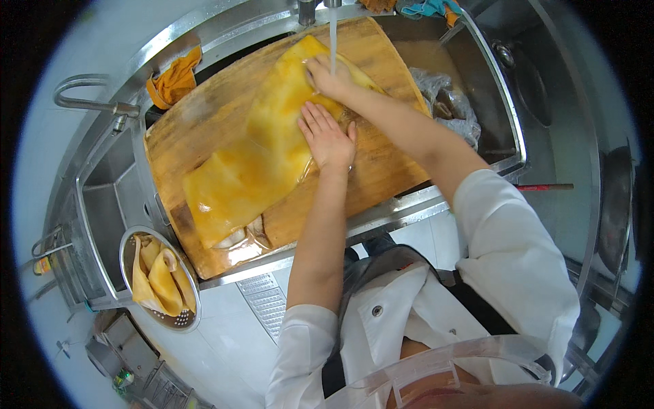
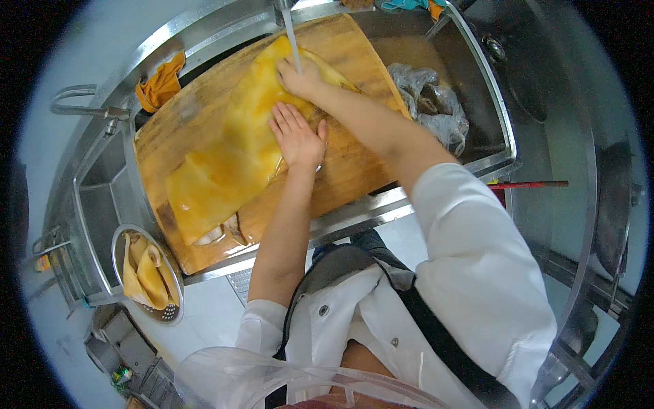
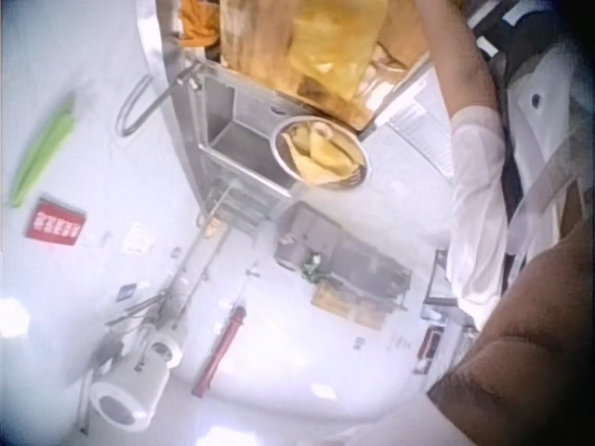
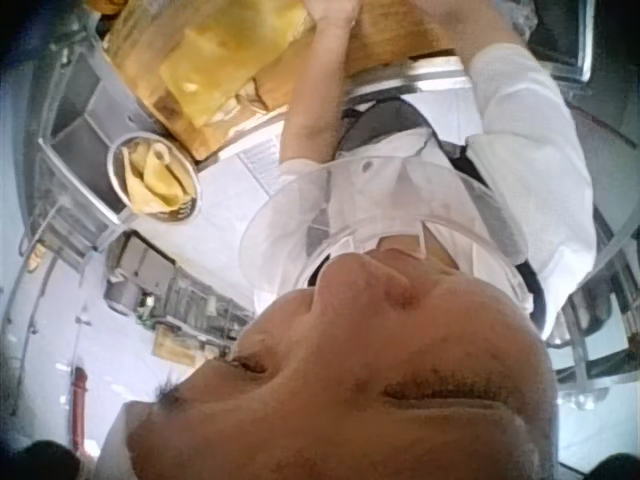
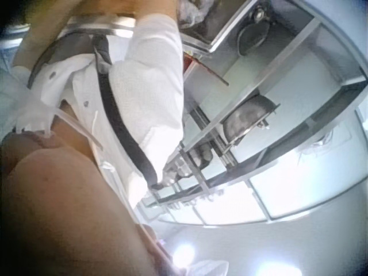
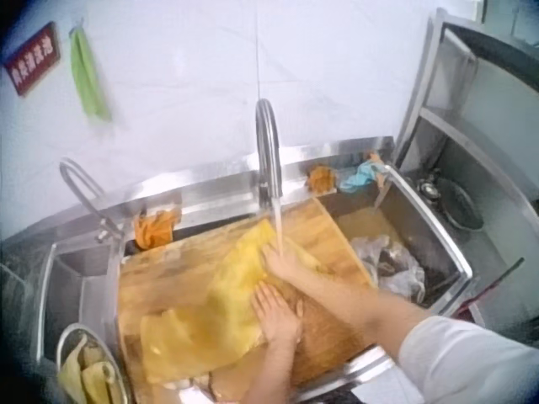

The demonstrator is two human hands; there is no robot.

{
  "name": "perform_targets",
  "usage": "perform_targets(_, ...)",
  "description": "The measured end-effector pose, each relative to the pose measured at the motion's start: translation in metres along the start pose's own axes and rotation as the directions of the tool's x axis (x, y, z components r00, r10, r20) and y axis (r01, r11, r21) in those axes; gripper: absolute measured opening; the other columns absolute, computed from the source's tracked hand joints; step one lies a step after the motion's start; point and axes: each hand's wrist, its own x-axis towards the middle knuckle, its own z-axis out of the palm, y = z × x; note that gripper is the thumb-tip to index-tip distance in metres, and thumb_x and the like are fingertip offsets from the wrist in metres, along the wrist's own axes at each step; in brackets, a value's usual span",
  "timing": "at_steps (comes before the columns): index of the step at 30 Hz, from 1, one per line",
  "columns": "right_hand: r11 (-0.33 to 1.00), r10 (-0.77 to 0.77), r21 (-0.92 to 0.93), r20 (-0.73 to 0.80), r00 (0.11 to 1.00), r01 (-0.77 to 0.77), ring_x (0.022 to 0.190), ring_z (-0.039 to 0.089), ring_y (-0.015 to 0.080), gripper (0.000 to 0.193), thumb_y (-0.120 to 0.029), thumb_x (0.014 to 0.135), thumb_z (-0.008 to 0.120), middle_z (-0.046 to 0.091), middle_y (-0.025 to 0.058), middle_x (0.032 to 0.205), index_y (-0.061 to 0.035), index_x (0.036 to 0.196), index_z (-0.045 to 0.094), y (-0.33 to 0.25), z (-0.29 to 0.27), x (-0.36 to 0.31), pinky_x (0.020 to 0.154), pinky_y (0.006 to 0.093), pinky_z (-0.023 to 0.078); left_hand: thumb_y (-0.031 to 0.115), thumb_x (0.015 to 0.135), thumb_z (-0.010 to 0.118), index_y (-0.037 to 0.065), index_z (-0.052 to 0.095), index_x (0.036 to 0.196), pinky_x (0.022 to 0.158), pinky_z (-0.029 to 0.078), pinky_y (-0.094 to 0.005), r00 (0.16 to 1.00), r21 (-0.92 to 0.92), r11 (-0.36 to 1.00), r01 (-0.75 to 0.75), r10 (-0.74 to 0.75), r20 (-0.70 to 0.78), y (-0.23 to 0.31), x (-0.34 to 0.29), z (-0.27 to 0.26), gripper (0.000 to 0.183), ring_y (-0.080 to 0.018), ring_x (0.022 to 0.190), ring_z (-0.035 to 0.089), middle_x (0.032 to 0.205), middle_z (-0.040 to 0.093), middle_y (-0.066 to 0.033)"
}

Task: The person scrubs a large piece of fish skin on a wooden cutting board using a steel wool pad under running water. They repeatedly rub the surface to remove charred or darkened areas, rinse the skin, and place cleaned sections into a nearby colander.

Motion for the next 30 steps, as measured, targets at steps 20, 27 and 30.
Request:
perform_targets(20, 0.983, -0.150, -0.066, 0.248, 0.957, 0.171, 0.086, 0.056, 0.0326, 0.020, -0.021, 0.078, 0.056, 0.057, 0.0151, 0.094, -0.0061, 0.091, 0.056, 0.054, -0.037, -0.019, 0.072, 0.0423, 0.046, 0.054, 0.086, 0.033, -0.008, 0.017, 0.137, 0.109, 0.002, -0.0462, 1.000, 0.012, 1.000, 0.021, -0.021, 0.012, -0.008, -0.001, 0.004, 0.082, -0.0352, 0.135, 0.006, 0.145, 0.010, -0.0241)
perform_targets(27, 0.969, -0.189, -0.134, 0.133, 0.973, 0.207, 0.082, 0.057, 0.0320, 0.019, -0.021, 0.077, 0.057, 0.057, 0.0148, 0.084, -0.0068, 0.089, 0.057, 0.060, -0.047, -0.044, 0.069, 0.0411, 0.047, 0.054, 0.086, 0.031, -0.007, 0.015, 0.137, 0.109, 0.002, -0.0471, 0.997, 0.032, 0.999, 0.029, -0.031, 0.071, -0.002, 0.001, -0.002, 0.081, -0.0351, 0.136, 0.005, 0.146, 0.008, -0.0232)
perform_targets(30, 0.974, -0.129, -0.177, 0.086, 0.988, 0.143, 0.083, 0.056, 0.0315, 0.017, -0.020, 0.076, 0.057, 0.057, 0.0141, 0.084, -0.0075, 0.087, 0.057, 0.042, -0.011, -0.006, 0.069, 0.0403, 0.048, 0.054, 0.086, 0.031, -0.007, 0.015, 0.137, 0.109, 0.002, -0.0473, 0.998, 0.039, 0.999, 0.002, -0.005, 0.063, 0.007, 0.005, -0.002, 0.081, -0.0348, 0.136, 0.005, 0.146, 0.008, -0.0227)
